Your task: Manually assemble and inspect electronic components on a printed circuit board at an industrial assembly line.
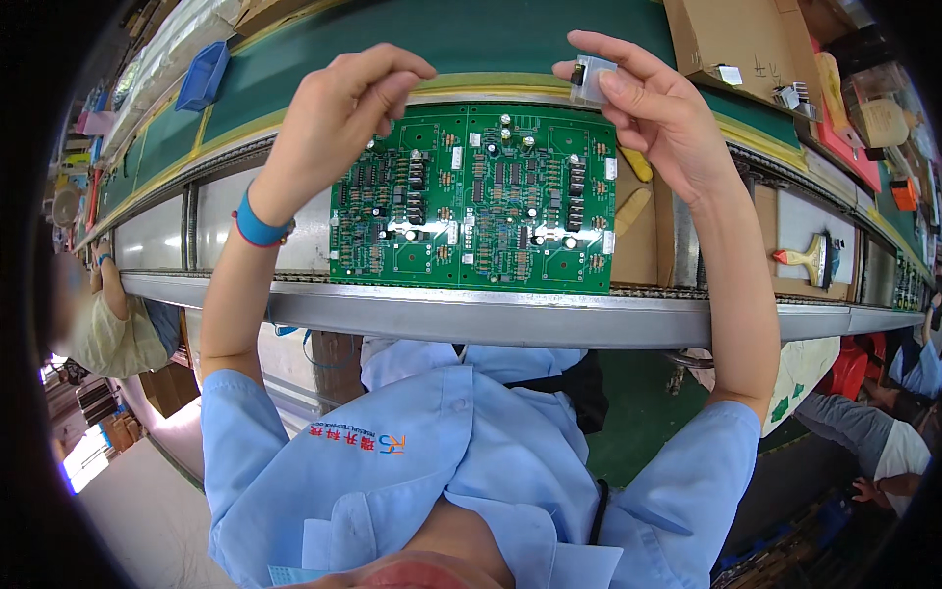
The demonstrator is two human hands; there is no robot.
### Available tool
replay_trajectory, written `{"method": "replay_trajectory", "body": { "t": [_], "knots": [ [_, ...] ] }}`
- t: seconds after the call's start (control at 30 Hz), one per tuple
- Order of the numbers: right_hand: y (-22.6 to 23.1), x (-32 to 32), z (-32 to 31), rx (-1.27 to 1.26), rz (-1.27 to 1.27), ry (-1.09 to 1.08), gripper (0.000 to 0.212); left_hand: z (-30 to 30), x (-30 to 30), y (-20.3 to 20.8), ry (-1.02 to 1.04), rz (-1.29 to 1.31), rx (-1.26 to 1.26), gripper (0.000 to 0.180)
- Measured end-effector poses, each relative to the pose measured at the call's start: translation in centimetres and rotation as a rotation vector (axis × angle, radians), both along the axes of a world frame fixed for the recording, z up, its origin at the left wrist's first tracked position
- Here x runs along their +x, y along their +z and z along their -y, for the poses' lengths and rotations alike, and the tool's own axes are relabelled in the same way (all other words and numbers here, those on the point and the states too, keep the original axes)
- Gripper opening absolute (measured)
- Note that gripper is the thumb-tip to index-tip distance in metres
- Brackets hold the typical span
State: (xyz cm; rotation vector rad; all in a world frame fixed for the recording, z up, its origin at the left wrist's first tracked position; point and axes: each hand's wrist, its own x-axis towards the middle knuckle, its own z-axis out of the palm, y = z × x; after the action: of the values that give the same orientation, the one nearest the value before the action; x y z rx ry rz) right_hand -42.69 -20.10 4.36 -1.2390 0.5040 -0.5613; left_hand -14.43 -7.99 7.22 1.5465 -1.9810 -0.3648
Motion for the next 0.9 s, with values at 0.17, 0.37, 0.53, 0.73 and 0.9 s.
{"method": "replay_trajectory", "body": {
  "t": [0.17, 0.37, 0.53, 0.73, 0.9],
  "knots": [
    [-0.6, 0.1, -0.4, 0.052, 0.028, -0.041, 0.039, 0.5, -2.2, -1.2, -0.138, -0.067, -0.109, 0.014],
    [-0.9, -0.9, 0.4, 0.016, 0.047, -0.026, 0.033, 1.1, -3.9, -0.6, -0.058, -0.090, 0.129, 0.012],
    [-0.4, -1.0, -0.2, -0.053, 0.029, -0.062, 0.037, 1.0, -4.3, -1.2, -0.161, 0.120, -0.037, 0.013],
    [-0.5, -1.2, -1.0, -0.094, 0.050, -0.058, 0.035, 1.0, -5.4, -1.7, -0.184, 0.346, -0.185, 0.008],
    [0.0, -1.7, -1.0, -0.090, 0.027, -0.020, 0.037, 1.0, -6.3, -1.7, -0.194, 0.564, -0.223, 0.011]
  ]
}}
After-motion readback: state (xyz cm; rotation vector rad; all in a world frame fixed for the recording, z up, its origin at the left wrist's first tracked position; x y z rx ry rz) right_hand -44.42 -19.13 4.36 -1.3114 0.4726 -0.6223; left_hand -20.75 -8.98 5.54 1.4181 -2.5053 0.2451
